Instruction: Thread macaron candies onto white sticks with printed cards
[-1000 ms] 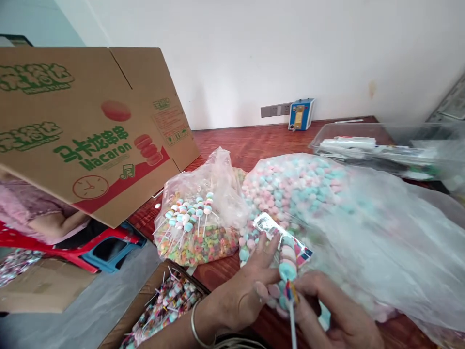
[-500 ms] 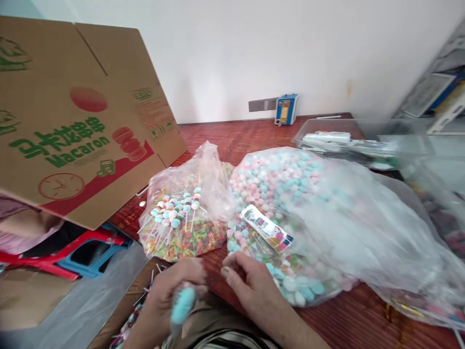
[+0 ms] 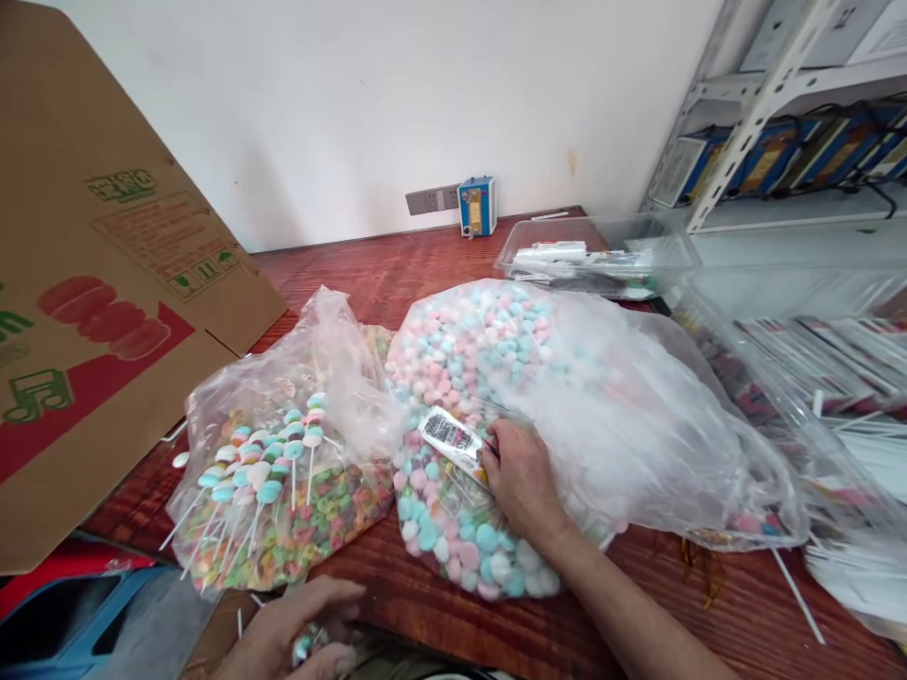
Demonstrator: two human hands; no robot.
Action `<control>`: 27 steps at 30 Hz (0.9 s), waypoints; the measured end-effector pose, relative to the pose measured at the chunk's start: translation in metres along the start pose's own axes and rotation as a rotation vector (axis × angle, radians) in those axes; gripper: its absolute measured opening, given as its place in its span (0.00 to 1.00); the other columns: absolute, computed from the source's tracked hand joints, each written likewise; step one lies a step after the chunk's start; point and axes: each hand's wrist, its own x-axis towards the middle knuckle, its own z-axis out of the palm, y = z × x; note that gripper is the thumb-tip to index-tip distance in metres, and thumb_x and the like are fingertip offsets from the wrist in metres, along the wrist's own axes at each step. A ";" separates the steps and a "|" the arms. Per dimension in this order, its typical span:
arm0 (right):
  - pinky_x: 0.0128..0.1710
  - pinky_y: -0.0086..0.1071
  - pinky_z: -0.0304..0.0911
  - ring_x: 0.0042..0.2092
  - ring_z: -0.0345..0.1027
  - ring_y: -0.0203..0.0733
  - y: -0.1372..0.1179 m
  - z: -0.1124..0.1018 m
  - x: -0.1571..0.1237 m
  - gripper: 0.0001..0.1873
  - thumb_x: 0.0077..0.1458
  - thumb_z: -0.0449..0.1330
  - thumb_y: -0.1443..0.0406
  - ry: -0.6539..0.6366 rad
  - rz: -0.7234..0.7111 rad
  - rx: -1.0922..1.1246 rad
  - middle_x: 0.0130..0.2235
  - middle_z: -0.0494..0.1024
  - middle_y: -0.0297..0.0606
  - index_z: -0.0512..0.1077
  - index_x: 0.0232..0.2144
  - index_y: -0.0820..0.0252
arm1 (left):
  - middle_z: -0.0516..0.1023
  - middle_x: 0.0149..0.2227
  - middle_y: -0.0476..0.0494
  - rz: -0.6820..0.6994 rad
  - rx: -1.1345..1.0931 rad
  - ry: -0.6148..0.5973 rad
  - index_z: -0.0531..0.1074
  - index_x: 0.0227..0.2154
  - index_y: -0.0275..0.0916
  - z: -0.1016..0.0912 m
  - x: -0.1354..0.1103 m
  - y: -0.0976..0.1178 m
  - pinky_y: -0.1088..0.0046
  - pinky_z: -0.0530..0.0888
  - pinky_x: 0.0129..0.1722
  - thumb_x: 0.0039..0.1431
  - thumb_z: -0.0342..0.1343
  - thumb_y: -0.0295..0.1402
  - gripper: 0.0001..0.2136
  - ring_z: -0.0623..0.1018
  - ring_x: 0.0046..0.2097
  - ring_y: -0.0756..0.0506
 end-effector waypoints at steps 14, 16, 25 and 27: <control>0.42 0.36 0.69 0.41 0.76 0.44 -0.021 -0.074 -0.001 0.13 0.61 0.53 0.65 0.090 -0.084 0.467 0.39 0.83 0.37 0.78 0.41 0.54 | 0.78 0.47 0.41 0.056 -1.692 -0.211 0.77 0.43 0.40 0.088 0.144 0.109 0.67 0.73 0.48 0.45 0.70 0.34 0.19 0.77 0.45 0.46; 0.42 0.35 0.69 0.41 0.76 0.44 -0.022 -0.087 -0.003 0.12 0.60 0.54 0.64 0.016 -0.008 0.560 0.39 0.82 0.37 0.78 0.38 0.55 | 0.78 0.47 0.41 0.087 -1.763 -0.105 0.77 0.44 0.40 0.088 0.149 0.115 0.68 0.73 0.47 0.44 0.71 0.34 0.21 0.77 0.45 0.46; 0.38 0.34 0.69 0.38 0.73 0.43 -0.024 -0.070 -0.021 0.12 0.56 0.62 0.58 -0.067 0.225 0.952 0.37 0.80 0.38 0.74 0.40 0.60 | 0.80 0.31 0.45 -0.051 -1.580 0.386 0.78 0.30 0.33 0.083 0.142 0.123 0.75 0.75 0.34 0.41 0.72 0.34 0.14 0.78 0.31 0.50; 0.34 0.32 0.66 0.34 0.71 0.42 -0.027 -0.068 -0.025 0.11 0.57 0.60 0.58 -0.013 0.230 0.844 0.32 0.78 0.36 0.75 0.34 0.60 | 0.79 0.27 0.46 -0.053 -1.546 0.434 0.77 0.27 0.32 0.083 0.141 0.122 0.77 0.74 0.32 0.37 0.73 0.34 0.15 0.76 0.29 0.52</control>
